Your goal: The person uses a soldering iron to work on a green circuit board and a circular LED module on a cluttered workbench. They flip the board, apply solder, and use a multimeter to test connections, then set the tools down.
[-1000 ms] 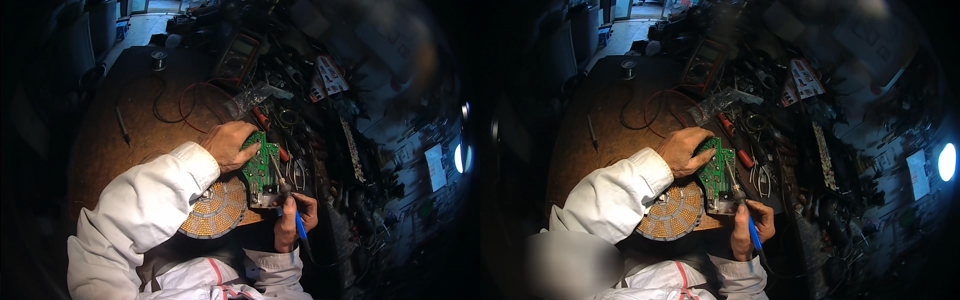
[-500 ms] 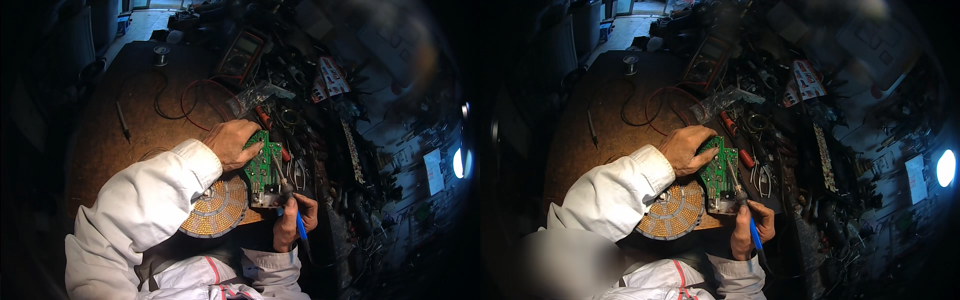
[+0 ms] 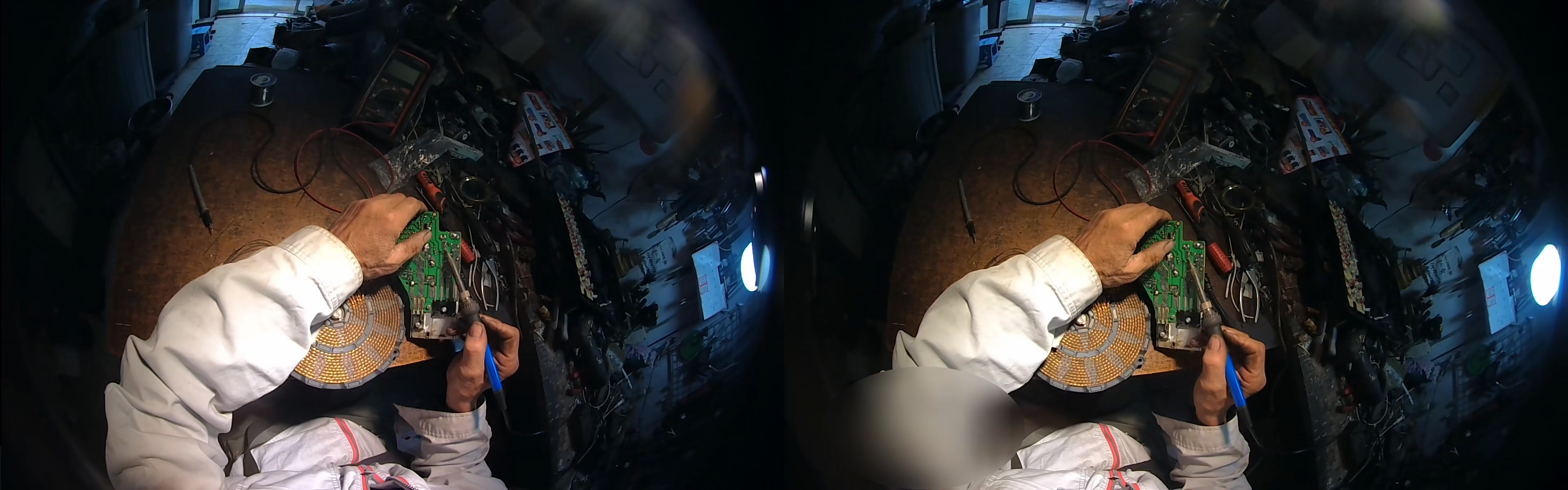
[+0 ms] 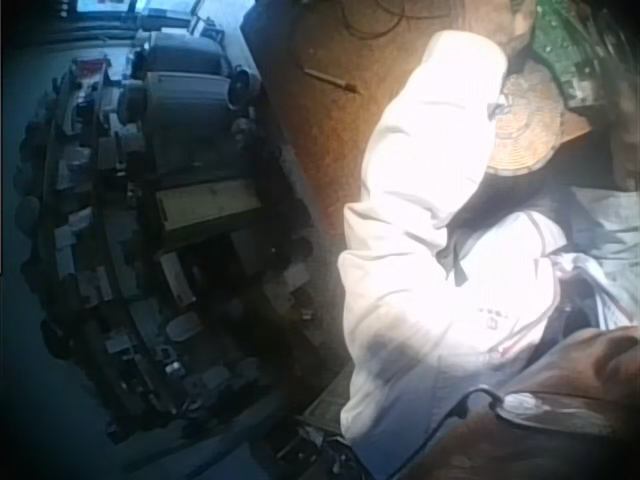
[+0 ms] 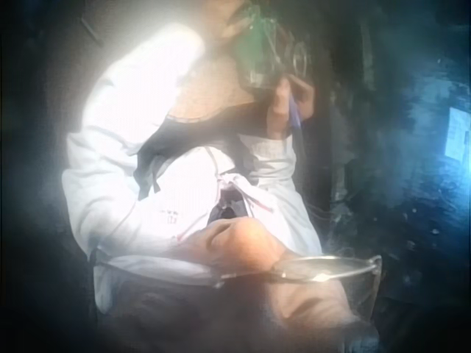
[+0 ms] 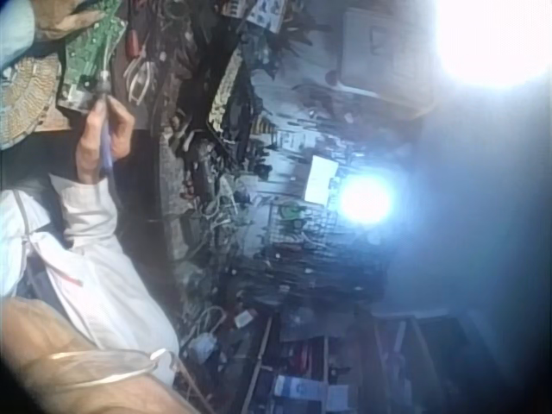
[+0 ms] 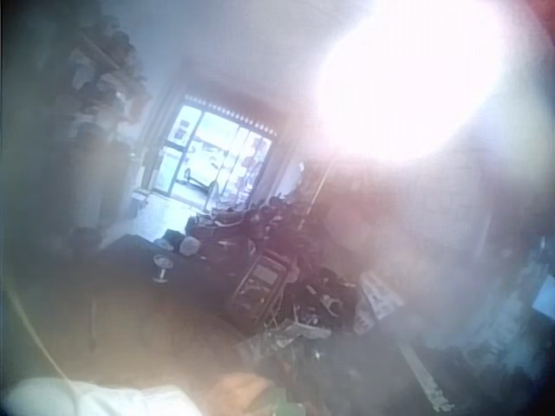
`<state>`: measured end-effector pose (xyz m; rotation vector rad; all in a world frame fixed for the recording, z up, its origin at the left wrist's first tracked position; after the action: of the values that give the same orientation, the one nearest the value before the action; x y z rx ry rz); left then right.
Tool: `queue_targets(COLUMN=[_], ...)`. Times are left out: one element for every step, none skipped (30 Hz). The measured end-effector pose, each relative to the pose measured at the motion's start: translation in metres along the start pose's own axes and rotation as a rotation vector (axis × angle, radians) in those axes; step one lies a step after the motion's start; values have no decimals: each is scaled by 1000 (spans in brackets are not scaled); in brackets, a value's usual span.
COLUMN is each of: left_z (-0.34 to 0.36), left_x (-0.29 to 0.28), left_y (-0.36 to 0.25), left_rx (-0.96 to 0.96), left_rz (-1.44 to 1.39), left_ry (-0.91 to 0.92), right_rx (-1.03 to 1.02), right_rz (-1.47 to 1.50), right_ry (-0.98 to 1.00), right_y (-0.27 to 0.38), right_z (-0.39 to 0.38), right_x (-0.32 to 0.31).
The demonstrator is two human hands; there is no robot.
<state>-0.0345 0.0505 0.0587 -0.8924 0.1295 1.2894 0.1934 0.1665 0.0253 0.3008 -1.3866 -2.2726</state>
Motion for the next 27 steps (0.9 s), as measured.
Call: queue_targets(left_z=[0, 0, -1, -1, -1, -1, 0, 0, 0, 0, 0, -1, -1, -1, -2, -2, -2, -1, -1, -1, -1, -1, -1, -1, -1, -1, -1], left_x=[0, 0, 0, -1, 0, 0, 1, 1, 2, 2, 1, 1, 0, 0, 0, 0, 0, 0, 0, 0, 0, 0, 0, -1, -1, -1, -1], left_y=[0, 0, 1, 1, 1, 1, 0, 1, 1, 1, 1, 1, 1, 1, 1, 1, 1, 0, 0, 0, 0, 0, 0, 0, 0, 0, 0], left_rx=[1, -2, -6, -10, -7, -5, -3, -6, -8, -11, -8, -5, -2, -3, -4, -5, -5, -4, -4, -9, -14, -19, -16, -14, -11, -14, -16], left_rz=[0, 0, 0, 0, 0, 1, 2, 1, -1, -3, 2, 7, 12, 9, 5, 3, 1, 0, 0, 0, 1, 1, 3, 5, 6, 4, 2], left_ry=[-1, 0, 2, 3, 3, 2, 2, 4, 7, 10, 6, 3, -1, -1, -1, -1, -4, -7, -10, -7, -4, -1, -4, -8, -11, -11, -12], right_rx=[15, 31, 28, 25, 21, 20, 20, 21, 23, 26, 29, 25, 21, 16, 13, 10, 8, 3, -2, -8, -9, -9, -9, -22, -34, -46, -57], right_rz=[1, 5, 7, 10, 10, 18, 26, 35, 38, 40, 44, 37, 31, 23, 29, 35, 39, 28, 18, 8, 1, -7, -14, -29, -43, -57, -59], right_ry=[0, 3, 7, 12, 15, 12, 8, 6, 7, 8, 11, 13, 16, 18, 23, 28, 32, 34, 36, 38, 43, 47, 52, 53, 55, 56, 60], right_y=[-2, -5, -5, -5, -5, -6, -6, -7, -7, -7, -7, -6, -6, -5, -5, -5, -5, -4, -4, -3, -3, -2, -2, 1, 5, 8, 9], right_z=[0, 0, 0, 0, 0, 0, 0, 0, 0, 0, 0, 0, 0, 0, 0, 0, 0, 0, 0, 0, 0, 0, 0, 0, 0, 0, -1], right_x=[-1, -1, 0, 0, 0, -1, -2, -3, -2, -2, -2, -1, -1, -1, 0, 0, 0, 0, 0, -1, 0, 0, 0, 1, 3, 4, 5])
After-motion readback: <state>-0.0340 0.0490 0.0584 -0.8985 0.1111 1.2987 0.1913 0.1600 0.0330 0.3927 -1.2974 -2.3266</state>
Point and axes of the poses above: each hand's wrist, its own z-axis towards the middle knuckle, its own x-axis out of the palm, y = z × x, the point moved 8 cm from there along z, towards the middle knuckle, and after that the axes turned 4 degrees about x, right-handed, at the moved point
